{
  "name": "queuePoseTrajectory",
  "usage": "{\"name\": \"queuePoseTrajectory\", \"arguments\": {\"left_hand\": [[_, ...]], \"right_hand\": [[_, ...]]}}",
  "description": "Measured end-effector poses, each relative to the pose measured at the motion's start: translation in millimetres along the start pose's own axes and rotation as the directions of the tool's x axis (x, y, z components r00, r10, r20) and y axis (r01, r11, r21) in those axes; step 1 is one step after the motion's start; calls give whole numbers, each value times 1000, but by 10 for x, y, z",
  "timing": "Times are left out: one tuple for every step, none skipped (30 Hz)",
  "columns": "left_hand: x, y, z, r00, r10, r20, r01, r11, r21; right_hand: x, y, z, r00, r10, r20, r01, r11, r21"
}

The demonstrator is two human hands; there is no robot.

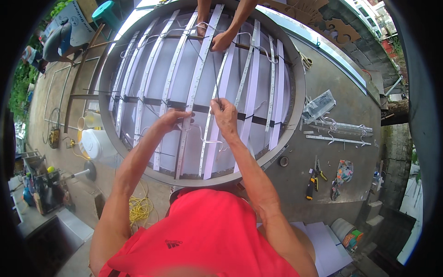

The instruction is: Secure wiring and LED strips within a sign frame using zip ties.

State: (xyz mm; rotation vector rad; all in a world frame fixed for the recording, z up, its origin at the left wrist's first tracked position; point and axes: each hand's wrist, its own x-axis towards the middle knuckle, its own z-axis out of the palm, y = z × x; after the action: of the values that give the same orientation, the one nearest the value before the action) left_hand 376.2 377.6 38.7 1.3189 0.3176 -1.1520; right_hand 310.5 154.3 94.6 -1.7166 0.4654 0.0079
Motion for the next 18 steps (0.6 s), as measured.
{"name": "queuePoseTrajectory", "arguments": {"left_hand": [[12,-5,-8,1000,1,-4,-1,1000,-6],[21,-22,-13,1000,10,-18,-10,1000,-24],[31,-35,-18,999,21,-31,-22,999,-49],[40,-31,-39,1000,6,9,-6,1000,-16],[38,-49,-43,1000,-10,2,11,1000,-17],[44,-49,-48,1000,4,7,-3,1000,-16],[54,-37,-52,1000,21,7,-21,1000,-14],[49,-42,-51,1000,29,7,-29,999,-29],[48,-39,-47,1000,30,4,-29,999,-35],[47,-29,-49,1000,19,3,-19,999,-33],[46,-20,-47,1000,7,4,-7,999,-31],[44,-17,-41,1000,9,-12,-9,1000,-29],[43,-11,-43,1000,8,-10,-8,999,-34],[42,-14,-41,1000,17,-13,-17,999,-28],[42,-18,-42,1000,24,-15,-25,999,-23],[44,-23,-43,999,30,-20,-31,999,-35],[48,-27,-47,999,24,-24,-25,999,-43],[52,-30,-53,999,13,-40,-14,1000,-22]], "right_hand": [[159,-44,27,999,-42,-28,41,999,-11],[354,-95,66,992,-103,-69,100,994,-54],[571,-156,95,979,-171,-109,162,983,-89],[800,-228,88,975,-202,-89,184,967,-177],[1022,-296,81,971,-226,-75,199,943,-266],[1232,-356,126,968,-233,-97,197,936,-290],[1443,-419,174,962,-243,-126,193,930,-313],[1636,-473,202,958,-263,-110,219,925,-311],[1818,-520,233,980,-181,-82,141,923,-358],[1983,-558,276,994,-83,-74,45,910,-412],[2123,-577,324,994,-96,-55,65,911,-408],[2258,-594,371,979,-196,-61,136,842,-522],[2398,-609,413,960,-274,-66,172,755,-633],[2564,-645,436,957,-284,-57,194,773,-604],[2736,-687,436,959,-278,-53,190,770,-610],[2904,-731,424,930,-364,-37,277,767,-579],[3052,-762,412,904,-426,-40,335,762,-554],[3200,-801,393,904,-425,-48,322,750,-578]]}}
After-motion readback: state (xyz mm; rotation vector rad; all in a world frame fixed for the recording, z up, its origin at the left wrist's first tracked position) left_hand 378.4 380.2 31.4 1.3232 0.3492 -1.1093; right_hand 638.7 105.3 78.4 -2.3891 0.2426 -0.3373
